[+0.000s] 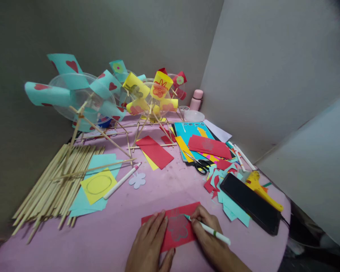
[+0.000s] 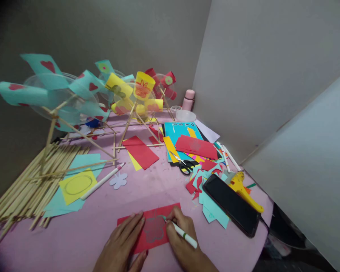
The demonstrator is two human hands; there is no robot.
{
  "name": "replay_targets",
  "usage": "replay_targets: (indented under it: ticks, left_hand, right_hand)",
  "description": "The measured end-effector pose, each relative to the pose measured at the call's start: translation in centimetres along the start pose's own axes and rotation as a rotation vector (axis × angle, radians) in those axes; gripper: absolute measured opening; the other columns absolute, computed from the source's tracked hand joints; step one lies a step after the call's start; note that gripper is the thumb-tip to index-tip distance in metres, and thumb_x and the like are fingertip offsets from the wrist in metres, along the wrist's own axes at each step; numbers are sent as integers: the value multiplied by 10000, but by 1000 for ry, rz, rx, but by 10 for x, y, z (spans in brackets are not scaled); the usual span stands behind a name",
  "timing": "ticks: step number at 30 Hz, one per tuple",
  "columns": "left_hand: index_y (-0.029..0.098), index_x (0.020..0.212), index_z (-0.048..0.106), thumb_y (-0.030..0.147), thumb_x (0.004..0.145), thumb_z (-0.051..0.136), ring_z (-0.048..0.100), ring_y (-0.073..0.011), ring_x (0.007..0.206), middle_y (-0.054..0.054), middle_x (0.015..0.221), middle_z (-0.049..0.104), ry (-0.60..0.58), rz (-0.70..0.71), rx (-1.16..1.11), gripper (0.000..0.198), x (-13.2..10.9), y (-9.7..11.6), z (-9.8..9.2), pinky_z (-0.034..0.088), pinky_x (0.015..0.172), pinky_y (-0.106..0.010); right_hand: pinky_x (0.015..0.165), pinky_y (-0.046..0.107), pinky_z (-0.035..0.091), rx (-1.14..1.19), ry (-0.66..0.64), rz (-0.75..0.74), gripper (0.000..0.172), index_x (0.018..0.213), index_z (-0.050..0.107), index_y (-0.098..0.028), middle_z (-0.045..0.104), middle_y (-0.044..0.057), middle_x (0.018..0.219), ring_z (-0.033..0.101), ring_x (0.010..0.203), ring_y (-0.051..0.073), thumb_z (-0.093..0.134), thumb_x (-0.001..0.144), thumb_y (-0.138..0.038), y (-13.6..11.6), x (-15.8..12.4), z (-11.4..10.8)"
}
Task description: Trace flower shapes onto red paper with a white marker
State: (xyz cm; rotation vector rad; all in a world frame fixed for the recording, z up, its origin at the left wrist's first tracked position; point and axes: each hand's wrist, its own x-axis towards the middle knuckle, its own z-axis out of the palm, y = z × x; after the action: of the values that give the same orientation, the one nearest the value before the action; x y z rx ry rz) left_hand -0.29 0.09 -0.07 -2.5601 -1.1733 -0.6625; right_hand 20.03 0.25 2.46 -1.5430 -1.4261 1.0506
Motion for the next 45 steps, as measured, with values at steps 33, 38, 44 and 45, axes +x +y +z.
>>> replay_targets:
  ticks: [33, 38, 44, 45]
  left_hand:
    - [94, 1215, 531, 331, 743, 587, 618, -233, 1071, -102, 1232, 626, 3, 24, 57, 531, 3, 0, -4, 560, 805, -319]
    - [104, 1234, 518, 324, 747, 583, 606, -225, 1087, -96, 1243, 620, 1, 14, 36, 538, 3, 2, -5, 549, 816, -308]
    - [96, 1251, 508, 321, 762, 588, 594, -239, 1104, -107, 1257, 608, -7, 4, 20, 544, -1, 1, -2, 545, 824, -327]
    - [102, 1260, 501, 323, 766, 588, 590, -239, 1111, -106, 1264, 604, -9, -4, 8, 549, -2, 0, -2, 542, 831, -327]
  right_hand:
    - [489, 255, 297, -53, -29, 12, 113, 619, 407, -237, 414, -53, 520, 407, 490, 145, 396, 731, -245, -2, -4, -4]
    - [479, 254, 278, -39, -76, -11, 112, 615, 401, -239, 383, -65, 512, 388, 471, 137, 393, 726, -234, -5, -4, -2]
    - [494, 254, 288, -68, -87, -22, 111, 634, 423, -231, 405, -62, 519, 407, 487, 141, 394, 741, -215, -1, -5, -1]
    - [498, 254, 291, -72, -83, -21, 112, 633, 424, -230, 408, -62, 519, 409, 489, 140, 397, 740, -212, -1, -5, -1]
